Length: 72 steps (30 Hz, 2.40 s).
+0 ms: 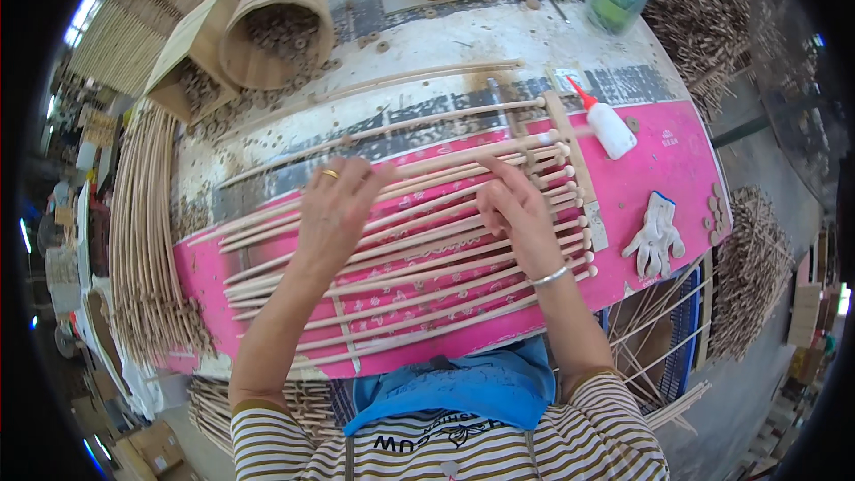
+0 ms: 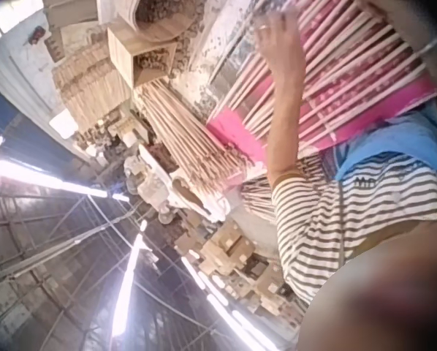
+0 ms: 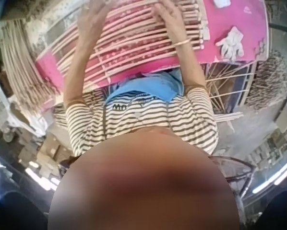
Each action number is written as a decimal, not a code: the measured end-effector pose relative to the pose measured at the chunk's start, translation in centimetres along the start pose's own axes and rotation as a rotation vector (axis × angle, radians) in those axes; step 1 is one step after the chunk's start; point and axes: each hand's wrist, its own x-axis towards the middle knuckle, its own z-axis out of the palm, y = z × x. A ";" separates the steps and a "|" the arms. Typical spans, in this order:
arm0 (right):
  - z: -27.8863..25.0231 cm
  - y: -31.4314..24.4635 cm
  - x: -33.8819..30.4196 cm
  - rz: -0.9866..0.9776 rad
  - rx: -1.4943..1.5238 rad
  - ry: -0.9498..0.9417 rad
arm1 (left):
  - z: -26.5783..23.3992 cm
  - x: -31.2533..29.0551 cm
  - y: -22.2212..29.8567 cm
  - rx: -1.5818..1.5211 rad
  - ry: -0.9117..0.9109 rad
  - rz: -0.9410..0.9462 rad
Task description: Assembling wooden sticks into a lattice structure using glue and spacers.
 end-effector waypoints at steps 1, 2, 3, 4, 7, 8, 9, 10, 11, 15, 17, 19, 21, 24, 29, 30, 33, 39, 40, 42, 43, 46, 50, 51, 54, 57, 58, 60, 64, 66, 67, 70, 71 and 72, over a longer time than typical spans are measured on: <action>1.3 0.5 0.4 0.023 0.091 -0.017 | -0.8 -0.8 0.8 0.014 -0.037 0.023; 1.7 1.5 0.5 0.048 0.137 0.027 | -1.3 -1.8 1.6 0.037 -0.064 0.016; 2.2 2.6 0.5 0.075 0.182 0.072 | -2.3 -2.3 2.0 0.008 -0.070 0.003; 2.7 2.5 0.3 0.057 0.149 0.106 | -3.2 -3.0 2.0 -0.025 -0.076 -0.004; 1.3 1.4 -0.6 -0.012 0.136 0.145 | -7.5 -6.3 1.2 -0.115 -0.056 -0.246; 0.7 0.9 -0.8 -0.016 0.132 0.137 | -8.6 -7.7 0.4 -0.102 -0.063 -0.303; 0.1 0.5 -0.9 -0.022 0.127 0.133 | -9.5 -9.2 -0.1 -0.109 -0.079 -0.352; -0.3 0.2 -1.1 -0.037 0.127 0.127 | -10.4 -10.5 -0.5 -0.118 -0.094 -0.399; -0.4 0.1 -1.2 -0.035 0.124 0.118 | -10.6 -11.7 -1.1 -0.156 -0.107 -0.415; 0.9 0.1 -1.9 -0.003 0.091 0.102 | -10.0 -12.9 0.3 -0.232 -0.126 -0.380; 2.5 1.0 -2.6 0.051 0.081 0.070 | -9.2 -12.1 1.7 -0.290 -0.135 -0.392; 5.1 2.4 -3.5 0.067 0.026 0.002 | -7.4 -12.1 3.0 -0.337 -0.106 -0.371; 8.0 4.6 -4.8 0.195 0.043 -0.153 | -5.8 -11.5 5.1 -0.395 -0.078 -0.338; 9.9 6.4 -5.4 0.106 0.126 -0.178 | -5.2 -9.4 7.5 -0.340 0.033 -0.335; 9.3 4.8 -5.5 0.061 -0.014 -0.235 | -5.8 -10.2 7.3 -0.580 -0.053 -0.441; 10.0 4.8 -5.9 0.088 -0.049 -0.219 | -5.7 -10.2 7.5 -0.584 -0.054 -0.438; 9.3 6.3 -6.0 0.136 -0.007 -0.251 | -5.9 -10.1 7.9 -0.554 -0.066 -0.450; 6.5 5.1 -4.6 0.033 0.049 -0.161 | -7.1 -11.6 7.3 -0.607 -0.089 -0.543; 5.8 4.5 -4.2 0.012 0.069 -0.162 | -7.1 -11.8 7.1 -0.637 -0.095 -0.560; 4.9 3.6 -4.3 -0.015 0.009 -0.117 | -7.3 -11.9 7.0 -0.678 -0.077 -0.551; 4.4 3.3 -4.3 -0.022 -0.026 -0.110 | -7.2 -12.0 6.9 -0.678 -0.079 -0.548; 3.4 3.1 -3.8 -0.009 -0.075 -0.127 | -6.9 -12.1 6.6 -0.666 -0.049 -0.479; 5.2 1.8 -4.4 -0.008 0.059 -0.110 | -7.3 -11.6 6.6 -0.653 -0.130 -0.542; 5.0 1.9 -4.3 -0.012 0.063 -0.109 | -7.3 -11.6 6.5 -0.647 -0.115 -0.532; 3.1 2.7 -3.4 -0.014 0.016 -0.091 | -7.1 -11.1 6.3 -0.640 -0.103 -0.520; 1.9 2.5 -3.1 0.048 -0.026 -0.114 | -7.1 -10.7 6.3 -0.633 -0.123 -0.540; 2.5 1.9 -3.4 0.049 -0.045 -0.113 | -7.1 -10.7 6.2 -0.631 -0.140 -0.561; 2.7 1.7 -3.5 0.051 -0.065 -0.111 | -6.9 -10.7 6.0 -0.632 -0.143 -0.563; 1.8 2.0 -3.4 0.066 -0.022 -0.081 | -6.8 -10.3 5.8 -0.635 -0.152 -0.542; 1.1 2.2 -3.3 0.085 -0.089 -0.067 | -6.6 -10.2 5.6 -0.623 -0.174 -0.534; 1.0 2.0 -3.3 0.085 -0.138 -0.076 | -6.5 -10.1 5.4 -0.609 -0.193 -0.529; 1.2 0.7 -3.5 0.076 -0.115 -0.096 | -5.9 -9.7 5.2 -0.630 -0.162 -0.524; 1.3 0.4 -3.5 0.064 -0.042 -0.110 | -5.7 -9.5 5.1 -0.632 -0.167 -0.524; 1.0 0.6 -3.4 0.066 -0.040 -0.107 | -5.4 -9.4 5.0 -0.642 -0.144 -0.509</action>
